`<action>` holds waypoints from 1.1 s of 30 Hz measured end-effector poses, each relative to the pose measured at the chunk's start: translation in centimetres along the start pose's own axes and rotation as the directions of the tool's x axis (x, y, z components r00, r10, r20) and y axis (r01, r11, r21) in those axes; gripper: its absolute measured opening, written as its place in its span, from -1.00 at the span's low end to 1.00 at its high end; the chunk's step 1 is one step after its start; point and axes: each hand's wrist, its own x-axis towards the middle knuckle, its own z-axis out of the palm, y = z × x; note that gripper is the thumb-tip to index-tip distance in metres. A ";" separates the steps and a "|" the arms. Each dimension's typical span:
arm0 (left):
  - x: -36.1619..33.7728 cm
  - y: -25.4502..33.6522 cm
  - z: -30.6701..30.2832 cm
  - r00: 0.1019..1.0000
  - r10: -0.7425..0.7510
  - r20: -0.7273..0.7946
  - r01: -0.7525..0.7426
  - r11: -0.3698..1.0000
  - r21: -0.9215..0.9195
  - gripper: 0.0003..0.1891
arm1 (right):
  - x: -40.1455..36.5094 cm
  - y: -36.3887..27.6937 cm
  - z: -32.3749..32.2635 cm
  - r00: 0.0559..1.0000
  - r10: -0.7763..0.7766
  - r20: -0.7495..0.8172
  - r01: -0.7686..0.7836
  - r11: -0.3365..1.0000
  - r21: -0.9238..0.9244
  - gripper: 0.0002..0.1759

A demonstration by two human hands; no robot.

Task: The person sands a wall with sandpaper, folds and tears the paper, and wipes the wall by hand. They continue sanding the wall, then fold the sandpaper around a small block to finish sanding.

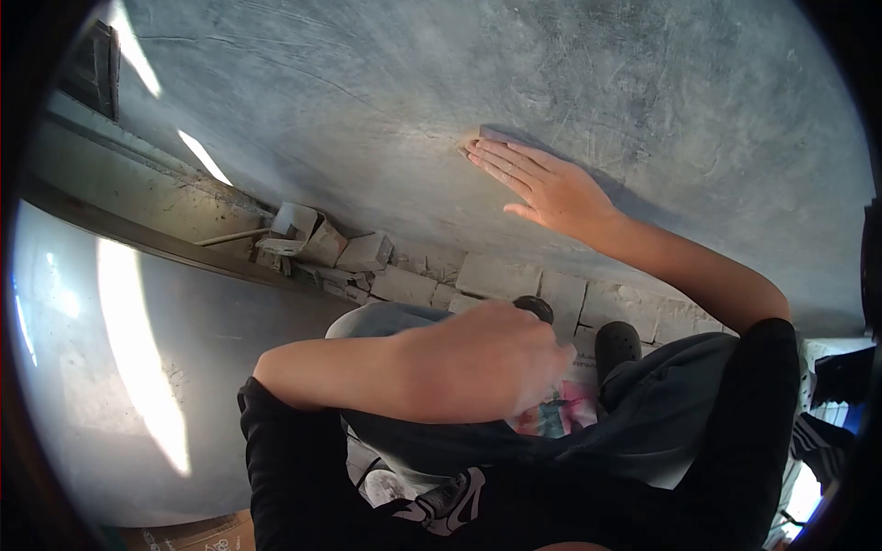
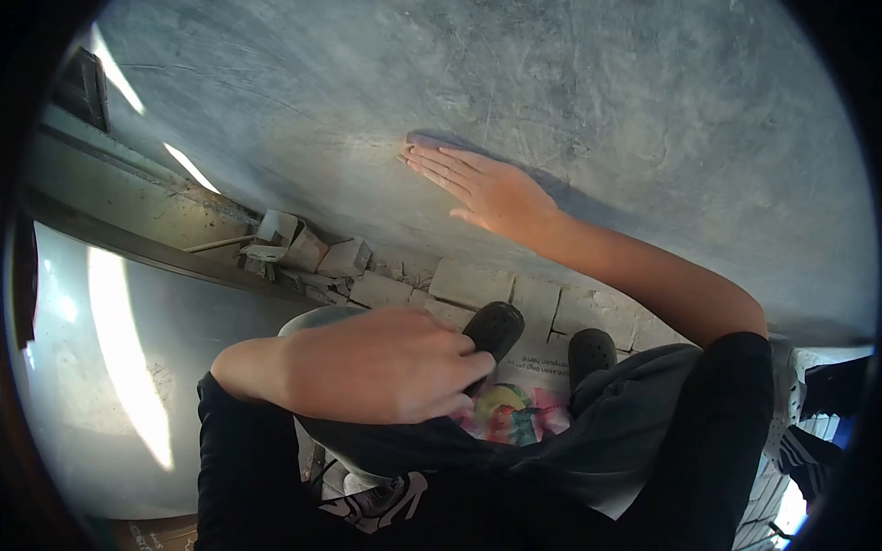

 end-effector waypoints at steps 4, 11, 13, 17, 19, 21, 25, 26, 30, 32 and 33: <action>1.8 0.3 2.3 0.998 0.028 -0.047 -0.020 0.985 0.171 -0.78 | -2.3 -2.5 2.2 0.944 -0.189 0.270 0.255 0.939 -0.232 -0.04; 3.2 -1.0 3.4 0.992 0.068 0.107 -0.078 0.993 0.088 -0.76 | -0.4 -0.5 1.0 0.998 0.055 0.013 -0.054 0.998 -0.041 0.00; 3.4 -2.2 2.8 0.986 0.125 0.112 -0.128 0.992 0.019 -0.75 | -1.0 -1.7 1.7 0.986 -0.042 0.164 0.088 0.954 -0.287 0.00; 3.0 -4.0 2.1 0.998 0.015 0.054 -0.020 0.996 0.085 -0.70 | -3.4 -3.7 4.3 0.930 -0.169 0.326 0.329 0.780 -0.532 -0.02; 2.9 -4.1 2.1 1.000 0.020 -0.011 -0.018 0.994 0.110 -0.69 | -3.8 -4.0 4.7 0.954 -0.152 0.260 0.213 0.951 -0.223 -0.03; 2.9 -4.0 2.0 0.988 0.041 0.147 -0.046 0.999 0.028 -0.68 | -4.1 -3.9 4.3 0.955 -0.155 0.255 0.211 0.955 -0.208 -0.06; 3.1 -4.0 2.3 0.978 0.077 0.193 -0.078 0.997 -0.001 -0.67 | -3.9 -3.8 3.8 0.962 -0.144 0.233 0.172 0.979 -0.106 -0.04; 3.1 -4.0 2.4 0.987 0.065 0.147 -0.070 0.997 0.027 -0.66 | -3.9 -3.9 4.1 0.960 -0.140 0.243 0.170 0.979 -0.108 -0.04; 3.0 -3.9 2.5 0.994 0.096 0.046 -0.100 0.988 0.114 -0.62 | -5.1 -4.3 6.0 0.988 0.096 0.119 -0.153 0.581 0.799 -0.24; 3.4 -4.3 3.0 0.984 0.165 0.060 -0.171 0.979 0.109 -0.59 | -5.5 -4.1 5.2 0.962 0.197 0.187 -0.251 0.383 0.889 -0.39; 3.7 -4.3 3.2 0.980 0.173 0.097 -0.183 0.978 0.097 -0.57 | -5.7 -3.8 4.2 0.947 0.203 0.250 -0.297 0.252 0.921 -0.43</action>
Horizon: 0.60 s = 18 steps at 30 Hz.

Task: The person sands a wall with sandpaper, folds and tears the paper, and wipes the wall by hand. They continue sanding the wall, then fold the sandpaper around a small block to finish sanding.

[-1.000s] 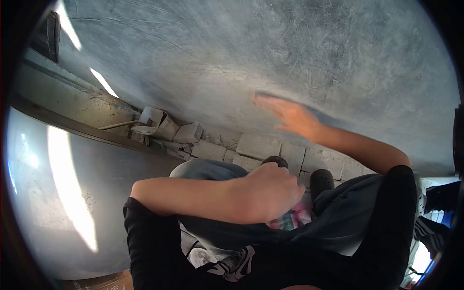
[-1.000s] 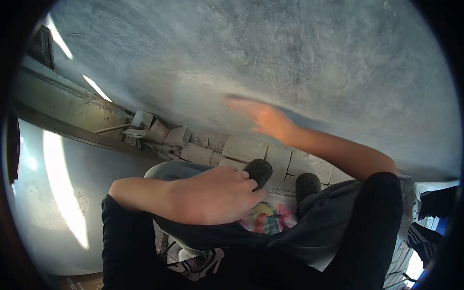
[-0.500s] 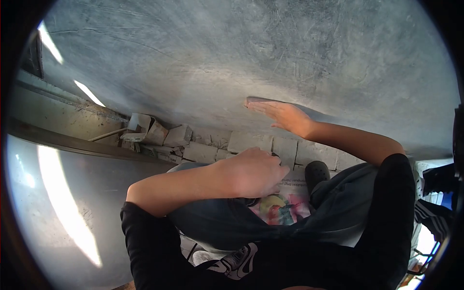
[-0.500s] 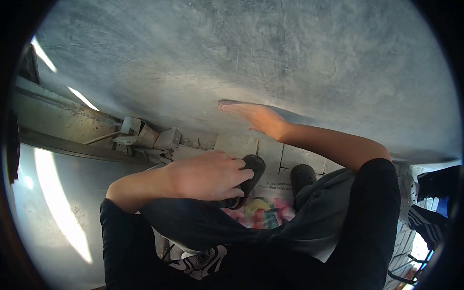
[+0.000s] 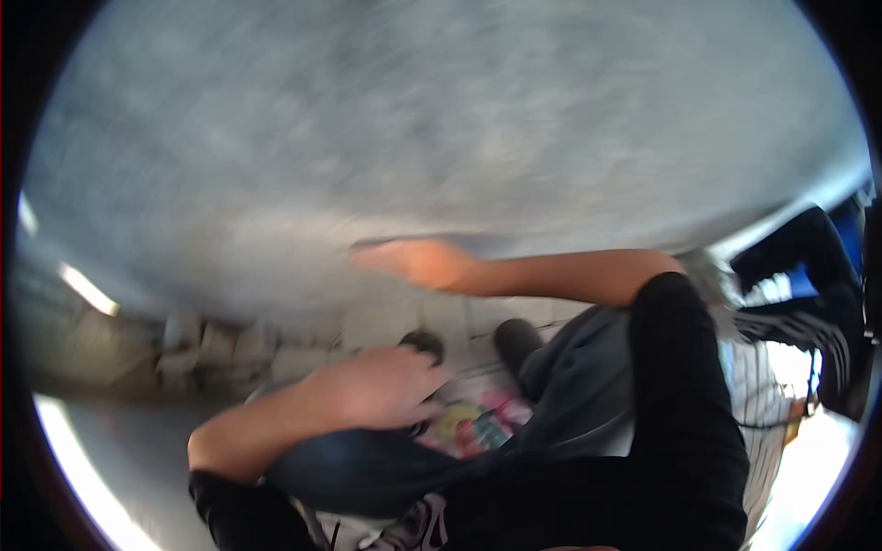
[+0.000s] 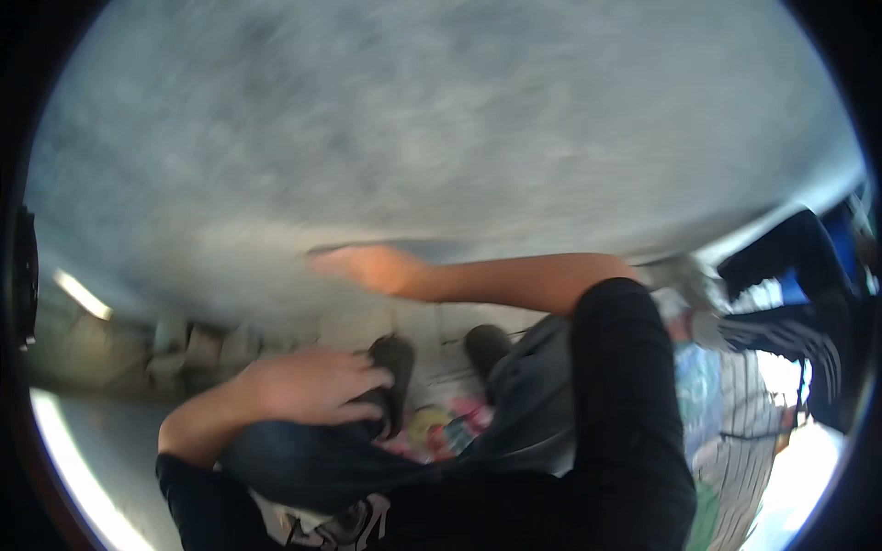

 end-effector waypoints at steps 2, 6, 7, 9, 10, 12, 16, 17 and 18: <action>1.0 -0.1 -0.2 0.997 0.035 0.062 -0.034 0.999 -0.018 -0.55 | -0.7 -0.4 -1.3 0.998 0.056 0.008 -0.056 0.984 0.170 -0.50; 2.2 -0.8 -0.7 0.961 0.153 0.230 -0.121 0.982 -0.149 -0.48 | -1.4 1.1 -2.2 0.962 -0.274 -0.026 0.205 0.777 -0.595 -0.53; 2.3 -0.4 -1.2 0.946 0.141 0.292 -0.089 0.979 -0.183 -0.46 | -2.4 2.1 -2.2 0.844 -0.533 0.064 0.253 0.290 -0.923 -0.53; 2.7 -1.6 0.2 0.945 0.128 0.301 -0.092 0.987 -0.131 -0.45 | -4.0 1.0 -3.0 0.878 -0.476 0.062 0.231 0.307 -0.923 -0.51; 2.6 -1.5 0.2 0.951 0.089 0.297 -0.056 0.991 -0.118 -0.45 | -4.3 0.7 -2.9 0.892 -0.447 0.069 0.245 0.350 -0.904 -0.49; 2.7 -1.2 -0.3 0.952 0.051 0.302 -0.019 0.994 -0.109 -0.44 | -4.5 0.8 -3.3 0.891 -0.449 0.071 0.272 0.402 -0.874 -0.48; 2.8 -0.3 -1.3 0.949 0.005 0.315 0.038 0.991 -0.132 -0.42 | -4.6 0.9 -3.6 0.874 -0.480 0.075 0.309 0.432 -0.847 -0.54; 3.0 -0.1 -1.6 0.944 0.017 0.331 0.024 0.993 -0.118 -0.42 | -4.7 1.0 -3.6 0.884 -0.464 0.058 0.284 0.434 -0.855 -0.54; 3.0 0.0 -1.7 0.940 0.000 0.342 0.043 0.992 -0.119 -0.42 | -4.8 1.0 -3.4 0.879 -0.472 0.062 0.283 0.413 -0.866 -0.55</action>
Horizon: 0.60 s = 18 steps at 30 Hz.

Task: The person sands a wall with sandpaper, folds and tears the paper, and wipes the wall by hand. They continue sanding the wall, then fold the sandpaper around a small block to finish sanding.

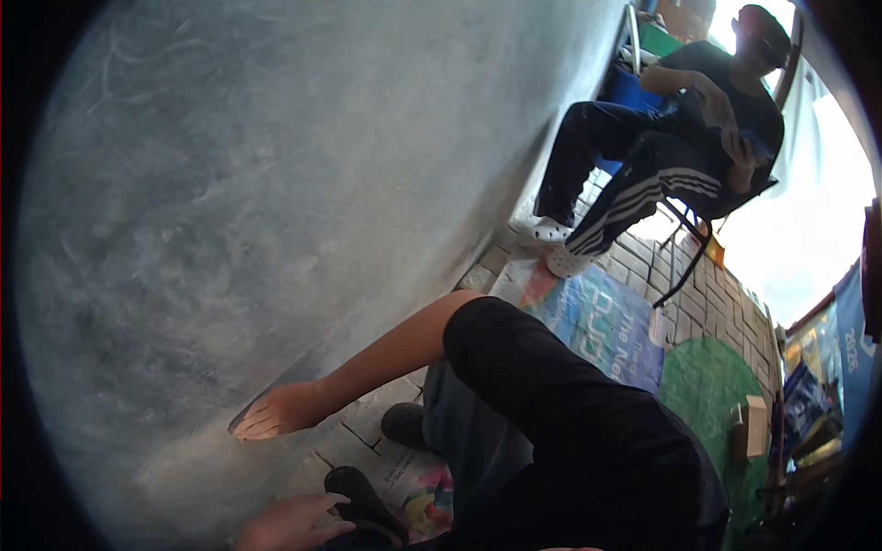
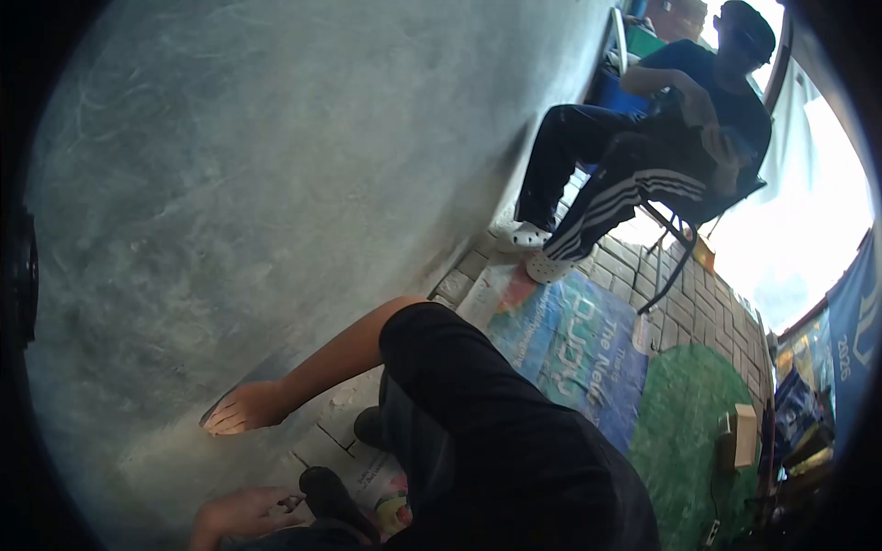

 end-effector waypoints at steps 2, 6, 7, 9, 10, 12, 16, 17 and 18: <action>0.2 -0.2 0.0 1.000 -0.017 0.019 0.017 1.000 -0.001 -0.42 | 0.0 0.0 -0.1 1.000 0.003 -0.005 -0.003 1.000 -0.025 -0.55; 0.4 0.0 -0.2 1.000 -0.011 -0.018 0.011 1.000 -0.001 -0.44 | 0.0 0.0 -0.2 1.000 -0.024 0.017 0.025 0.996 -0.089 -0.55; 0.3 0.2 -0.3 0.999 -0.042 -0.021 0.043 0.999 0.011 -0.46 | 0.1 -0.1 -0.2 0.999 -0.032 0.024 0.034 0.994 -0.106 -0.55; 0.2 0.1 0.0 0.999 -0.018 -0.039 0.018 1.000 0.010 -0.47 | 0.1 -0.1 -0.1 0.999 -0.041 0.033 0.045 0.992 -0.118 -0.54; 0.1 0.6 -0.3 0.998 0.007 -0.060 -0.007 1.000 0.007 -0.47 | 0.0 -0.1 -0.2 0.998 -0.053 0.041 0.058 0.990 -0.130 -0.54; -0.6 2.0 -0.9 0.998 -0.041 -0.049 0.039 0.999 -0.038 -0.50 | 0.0 -0.3 0.2 0.998 -0.048 0.040 0.052 0.992 -0.111 -0.54; -0.6 2.5 -1.3 0.997 -0.069 -0.026 0.066 0.994 -0.086 -0.53 | 0.0 -0.3 0.3 0.997 -0.054 0.049 0.056 0.998 -0.035 -0.55; -0.7 2.4 -1.2 0.997 -0.067 -0.038 0.063 0.994 -0.094 -0.53 | 0.0 -0.3 0.5 0.996 -0.068 0.051 0.070 0.997 -0.032 -0.55; -0.8 2.4 -1.1 0.998 -0.045 -0.054 0.041 0.996 -0.082 -0.52 | 0.0 -0.3 0.8 0.998 -0.051 0.025 0.050 0.999 0.013 -0.55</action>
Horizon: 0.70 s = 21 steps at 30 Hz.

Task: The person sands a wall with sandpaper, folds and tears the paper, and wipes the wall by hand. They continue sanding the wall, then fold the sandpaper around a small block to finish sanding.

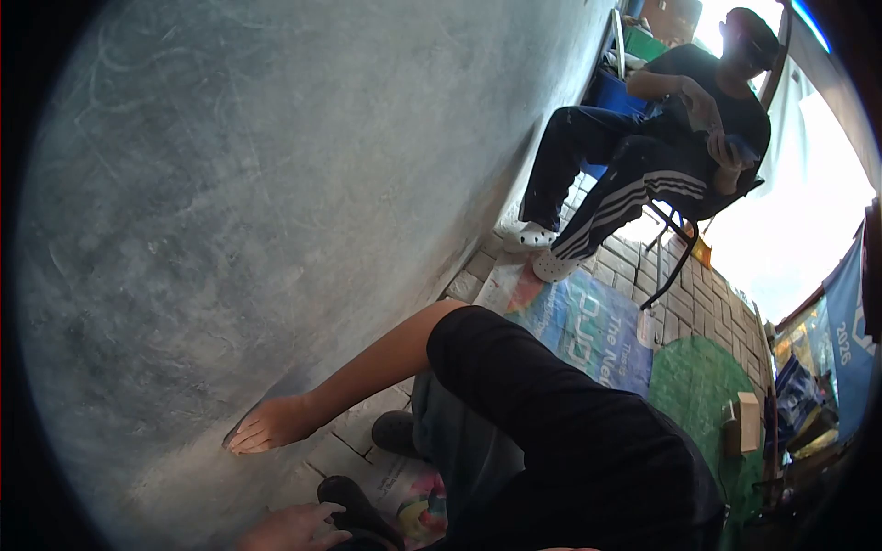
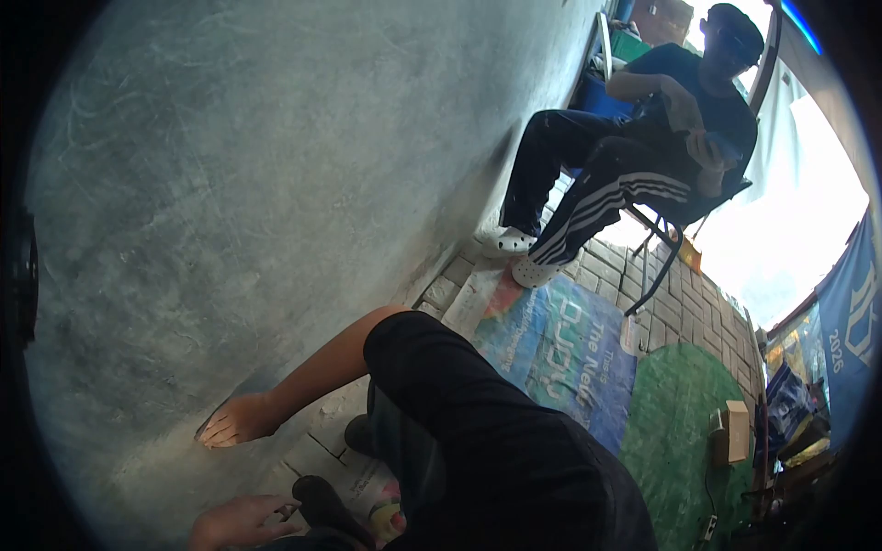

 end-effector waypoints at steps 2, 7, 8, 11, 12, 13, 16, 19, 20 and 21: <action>-0.5 0.3 0.0 0.999 0.024 -0.026 -0.024 1.000 0.007 -0.51 | 0.1 0.0 0.2 1.000 0.007 -0.023 -0.006 0.999 0.046 -0.56; -0.9 1.0 -0.5 1.000 0.002 0.019 -0.002 1.000 0.025 -0.50 | 0.2 -0.1 0.4 0.996 0.025 -0.080 -0.021 0.998 0.052 -0.57; -0.8 0.9 -0.5 1.000 0.002 0.019 -0.002 1.000 0.024 -0.50 | 0.2 -0.1 0.4 0.996 0.025 -0.080 -0.020 0.998 0.053 -0.57; -0.5 0.5 -0.4 0.999 0.018 0.035 -0.019 0.999 0.034 -0.50 | 0.2 -0.2 0.6 0.997 0.037 -0.070 -0.032 0.997 0.066 -0.57; -0.5 0.6 -0.5 0.999 0.006 0.044 -0.008 1.000 0.029 -0.50 | 0.1 -0.2 0.7 0.997 0.031 -0.076 -0.026 0.997 0.069 -0.57; -0.5 0.7 -0.5 0.999 -0.005 0.052 0.004 1.000 0.024 -0.50 | 0.1 -0.2 0.8 0.996 0.025 -0.083 -0.019 0.997 0.072 -0.58; -0.7 1.0 -0.5 0.999 -0.019 0.032 0.018 1.000 0.023 -0.51 | 0.0 -0.1 1.1 0.996 0.015 -0.088 -0.009 0.997 0.076 -0.58; -0.8 1.5 -0.7 0.998 -0.053 0.032 0.052 0.999 0.016 -0.51 | 0.1 -0.2 1.1 0.996 0.014 -0.090 -0.005 0.994 0.106 -0.58; -0.7 1.3 -0.6 0.998 -0.054 0.033 0.054 0.998 0.017 -0.51 | 0.1 -0.2 1.2 0.996 0.016 -0.092 -0.006 0.994 0.105 -0.58; -0.6 0.9 -0.5 0.999 -0.041 0.025 0.041 0.999 0.018 -0.51 | 0.1 -0.1 1.3 0.995 0.015 -0.095 -0.004 0.993 0.118 -0.58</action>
